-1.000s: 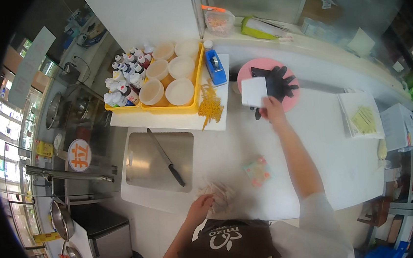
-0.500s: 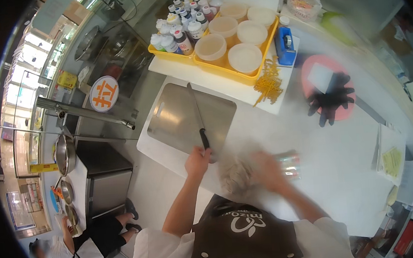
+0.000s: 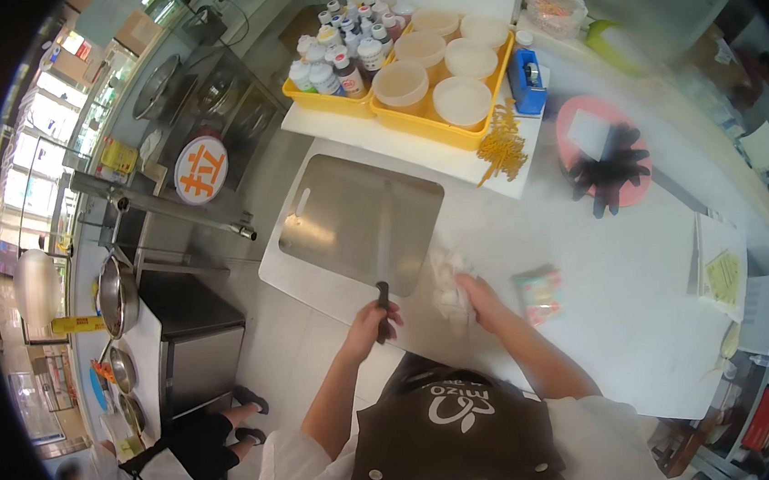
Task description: The person handles and organizes several documents and a yellow order form on a counter, takes a white box from a cupboard, and wipes down a metal tray and the surrounding counter area with a cloth.
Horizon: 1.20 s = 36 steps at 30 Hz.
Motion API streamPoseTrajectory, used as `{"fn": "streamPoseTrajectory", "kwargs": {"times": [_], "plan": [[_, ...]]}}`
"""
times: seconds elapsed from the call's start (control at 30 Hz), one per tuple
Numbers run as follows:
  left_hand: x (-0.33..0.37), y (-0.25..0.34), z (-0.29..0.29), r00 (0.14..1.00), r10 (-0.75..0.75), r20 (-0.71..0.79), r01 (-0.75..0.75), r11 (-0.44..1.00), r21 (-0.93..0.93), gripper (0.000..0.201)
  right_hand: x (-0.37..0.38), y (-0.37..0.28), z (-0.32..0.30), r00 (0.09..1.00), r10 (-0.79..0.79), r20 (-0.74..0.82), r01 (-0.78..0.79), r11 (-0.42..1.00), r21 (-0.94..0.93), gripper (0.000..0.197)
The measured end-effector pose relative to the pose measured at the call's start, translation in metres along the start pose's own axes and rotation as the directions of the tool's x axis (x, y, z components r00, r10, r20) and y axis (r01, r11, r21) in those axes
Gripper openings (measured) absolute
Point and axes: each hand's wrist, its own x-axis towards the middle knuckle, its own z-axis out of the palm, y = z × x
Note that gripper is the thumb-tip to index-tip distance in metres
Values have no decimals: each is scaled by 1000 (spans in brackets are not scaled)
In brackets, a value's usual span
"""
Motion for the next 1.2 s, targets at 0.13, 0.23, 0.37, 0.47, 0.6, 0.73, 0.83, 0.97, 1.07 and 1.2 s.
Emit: {"fn": "streamPoseTrajectory", "kwargs": {"times": [0.13, 0.23, 0.37, 0.47, 0.6, 0.73, 0.83, 0.97, 1.07, 1.2], "plan": [[-35, -25, 3, 993, -115, -12, 116, 984, 135, 35, 1, 25, 64, 956, 137, 260, -195, 958, 211, 43], [-48, -42, 22, 995, 11, -97, 16, 962, 273, 38, -8, 56, 83, 920, 1, 391, 27, 998, -65, 41], [-86, 5, 16, 992, -122, -17, 119, 919, 375, 40, 9, 73, 88, 987, -18, 159, 37, 993, -115, 39], [-118, -1, -1, 992, -117, 55, 82, 899, 431, 40, 57, 52, 46, 938, 16, 347, -82, 981, 177, 38], [-148, -44, -34, 997, 13, 81, -51, 874, 483, 47, 74, -6, 26, 905, -416, -90, 402, 905, -137, 38], [-183, -60, -62, 988, -132, -79, 154, 841, 519, 48, 71, -55, -35, 887, -441, -135, 291, 763, -578, 51], [-199, -59, -73, 957, -180, -227, 281, 770, 574, 47, 44, -74, -23, 932, -363, -16, 94, 284, -954, 62], [-200, -80, -79, 933, -10, -359, 245, 750, 614, 42, 107, -25, -61, 561, -790, 247, 92, -237, -967, 65], [-198, -69, -75, 903, -54, -426, 298, 794, 530, 36, 132, -18, -64, 446, -792, 417, 40, -447, -893, 59], [-230, -81, -58, 815, -182, -551, 322, 931, 169, 32, 132, -14, -4, 381, -859, 341, 63, -344, -937, 55]]}}
